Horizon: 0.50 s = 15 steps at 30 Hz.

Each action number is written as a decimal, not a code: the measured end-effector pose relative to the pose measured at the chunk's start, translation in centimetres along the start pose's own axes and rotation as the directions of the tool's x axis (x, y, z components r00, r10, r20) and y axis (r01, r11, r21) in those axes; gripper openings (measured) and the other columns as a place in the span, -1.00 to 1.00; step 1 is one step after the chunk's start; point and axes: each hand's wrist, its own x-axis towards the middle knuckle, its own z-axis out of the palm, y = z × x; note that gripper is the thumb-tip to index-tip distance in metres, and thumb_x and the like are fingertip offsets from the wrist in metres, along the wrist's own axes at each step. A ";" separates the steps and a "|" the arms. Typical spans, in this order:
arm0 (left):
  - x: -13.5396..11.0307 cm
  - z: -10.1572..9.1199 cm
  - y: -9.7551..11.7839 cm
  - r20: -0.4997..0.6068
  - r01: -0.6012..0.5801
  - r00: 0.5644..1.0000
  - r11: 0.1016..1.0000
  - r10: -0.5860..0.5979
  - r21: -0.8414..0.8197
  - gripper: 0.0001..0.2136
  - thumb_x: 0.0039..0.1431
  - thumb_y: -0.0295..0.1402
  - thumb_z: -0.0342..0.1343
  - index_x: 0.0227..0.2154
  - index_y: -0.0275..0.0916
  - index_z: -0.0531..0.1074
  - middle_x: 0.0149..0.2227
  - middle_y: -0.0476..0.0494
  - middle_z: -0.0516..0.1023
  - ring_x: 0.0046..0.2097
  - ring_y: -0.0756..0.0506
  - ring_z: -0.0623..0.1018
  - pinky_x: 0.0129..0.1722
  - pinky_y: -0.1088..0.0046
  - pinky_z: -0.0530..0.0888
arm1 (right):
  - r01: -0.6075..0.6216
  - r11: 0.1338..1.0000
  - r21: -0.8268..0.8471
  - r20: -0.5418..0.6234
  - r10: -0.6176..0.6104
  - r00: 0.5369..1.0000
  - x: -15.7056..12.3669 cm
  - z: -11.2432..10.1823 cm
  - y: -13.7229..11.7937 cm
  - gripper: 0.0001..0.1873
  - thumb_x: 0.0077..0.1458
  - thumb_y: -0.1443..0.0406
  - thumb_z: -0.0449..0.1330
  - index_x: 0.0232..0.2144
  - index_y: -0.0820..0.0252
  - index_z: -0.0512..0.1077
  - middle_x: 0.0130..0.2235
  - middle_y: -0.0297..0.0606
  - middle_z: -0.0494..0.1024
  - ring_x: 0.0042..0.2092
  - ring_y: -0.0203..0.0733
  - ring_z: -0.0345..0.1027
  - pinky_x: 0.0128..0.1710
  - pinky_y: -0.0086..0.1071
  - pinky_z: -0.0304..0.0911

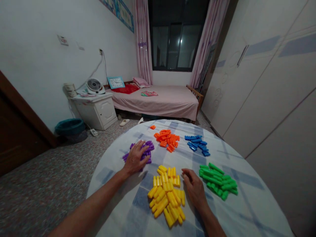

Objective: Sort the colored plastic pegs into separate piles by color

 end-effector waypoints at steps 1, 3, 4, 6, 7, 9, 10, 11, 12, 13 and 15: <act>1.5 0.0 -0.5 -0.021 0.004 1.000 1.000 -0.004 -0.006 -0.60 0.17 -0.22 0.00 0.06 -0.19 0.33 0.22 -0.23 0.20 0.26 -0.19 0.16 0.24 0.18 0.14 | -0.003 1.000 -0.003 0.000 0.003 1.000 0.0 0.0 0.1 -0.67 0.09 0.16 0.00 -0.24 0.20 0.46 -0.21 -0.17 0.56 -0.19 -0.12 0.45 -0.17 -0.30 0.32; 4.9 0.3 -1.6 -0.033 0.015 0.999 1.000 -0.015 -0.005 -0.64 0.18 -0.25 -0.01 0.02 -0.21 0.36 0.21 -0.22 0.22 0.24 -0.16 0.20 0.22 0.23 0.19 | -0.009 1.000 -0.005 -0.002 0.009 1.000 0.0 0.1 0.4 -0.68 0.09 0.15 0.00 -0.24 0.17 0.46 -0.21 -0.17 0.57 -0.18 -0.12 0.45 -0.16 -0.31 0.33; 6.7 0.6 -2.3 -0.018 0.030 0.999 1.000 -0.030 0.006 -0.65 0.18 -0.25 0.00 0.00 -0.22 0.36 0.20 -0.23 0.23 0.23 -0.16 0.22 0.22 0.23 0.20 | -0.011 1.000 -0.005 -0.003 0.011 1.000 0.0 0.1 0.5 -0.68 0.09 0.15 0.01 -0.24 0.16 0.46 -0.21 -0.18 0.57 -0.18 -0.12 0.45 -0.16 -0.31 0.33; 10.2 1.6 -3.6 0.059 0.097 0.993 0.994 -0.100 0.048 -0.66 0.17 -0.28 0.01 -0.01 -0.25 0.37 0.20 -0.25 0.23 0.23 -0.18 0.21 0.22 0.24 0.19 | -0.018 1.000 -0.010 -0.005 0.018 1.000 0.0 0.1 0.7 -0.69 0.09 0.14 0.02 -0.26 0.14 0.47 -0.21 -0.18 0.57 -0.18 -0.12 0.45 -0.16 -0.32 0.34; 11.7 2.2 -4.2 0.109 0.142 0.983 0.988 -0.149 0.068 -0.65 0.17 -0.28 0.01 0.01 -0.24 0.36 0.20 -0.25 0.22 0.24 -0.18 0.21 0.21 0.25 0.19 | -0.023 1.000 -0.013 -0.007 0.023 1.000 0.0 0.1 0.8 -0.70 0.09 0.14 0.02 -0.26 0.13 0.47 -0.21 -0.19 0.57 -0.18 -0.12 0.45 -0.17 -0.33 0.35; 14.4 3.7 -5.2 0.176 0.201 0.961 0.976 -0.214 0.089 -0.61 0.18 -0.28 0.01 0.07 -0.22 0.31 0.21 -0.25 0.21 0.24 -0.19 0.20 0.20 0.24 0.21 | -0.032 0.999 -0.015 -0.010 0.032 0.999 0.0 0.0 0.9 -0.70 0.09 0.13 0.03 -0.27 0.10 0.48 -0.21 -0.20 0.57 -0.19 -0.13 0.46 -0.19 -0.37 0.36; 15.6 4.6 -5.5 0.192 0.217 0.954 0.972 -0.231 0.090 -0.60 0.19 -0.28 0.00 0.09 -0.21 0.29 0.22 -0.25 0.21 0.25 -0.20 0.20 0.19 0.23 0.22 | -0.029 1.000 -0.012 -0.007 0.029 1.000 -0.1 0.0 1.1 -0.70 0.09 0.12 0.03 -0.27 0.10 0.48 -0.22 -0.20 0.57 -0.20 -0.14 0.46 -0.20 -0.38 0.37; 16.6 5.5 -5.8 0.198 0.225 0.951 0.970 -0.238 0.087 -0.59 0.19 -0.29 -0.01 0.11 -0.20 0.27 0.22 -0.25 0.20 0.25 -0.21 0.19 0.18 0.21 0.23 | -0.020 1.000 -0.007 -0.009 0.020 1.000 -0.1 0.1 1.3 -0.71 0.09 0.12 0.04 -0.28 0.09 0.48 -0.24 -0.21 0.57 -0.21 -0.15 0.47 -0.22 -0.40 0.38; 17.5 6.4 -6.1 0.201 0.230 0.949 0.970 -0.242 0.084 -0.59 0.20 -0.30 -0.01 0.12 -0.19 0.25 0.23 -0.26 0.19 0.25 -0.22 0.19 0.17 0.20 0.23 | -0.008 1.000 0.001 -0.021 0.008 1.000 -0.2 0.3 1.5 -0.71 0.09 0.11 0.05 -0.29 0.09 0.49 -0.26 -0.21 0.57 -0.23 -0.16 0.47 -0.23 -0.41 0.38; 18.4 7.2 -6.3 0.208 0.236 0.946 0.968 -0.248 0.082 -0.58 0.19 -0.32 -0.01 0.12 -0.19 0.25 0.24 -0.26 0.17 0.25 -0.23 0.18 0.17 0.19 0.24 | 0.005 1.000 0.010 -0.047 -0.005 0.999 -0.2 0.7 1.8 -0.70 0.08 0.10 0.05 -0.31 0.09 0.49 -0.29 -0.22 0.57 -0.25 -0.17 0.47 -0.24 -0.42 0.38; 19.8 9.0 -6.7 0.227 0.249 0.938 0.965 -0.260 0.078 -0.57 0.18 -0.35 -0.01 0.13 -0.19 0.23 0.25 -0.27 0.14 0.26 -0.25 0.16 0.16 0.18 0.24 | 0.016 1.000 0.026 -0.138 -0.012 0.990 -0.4 1.5 2.5 -0.68 0.09 0.07 0.04 -0.34 0.10 0.50 -0.34 -0.24 0.57 -0.30 -0.19 0.47 -0.28 -0.44 0.38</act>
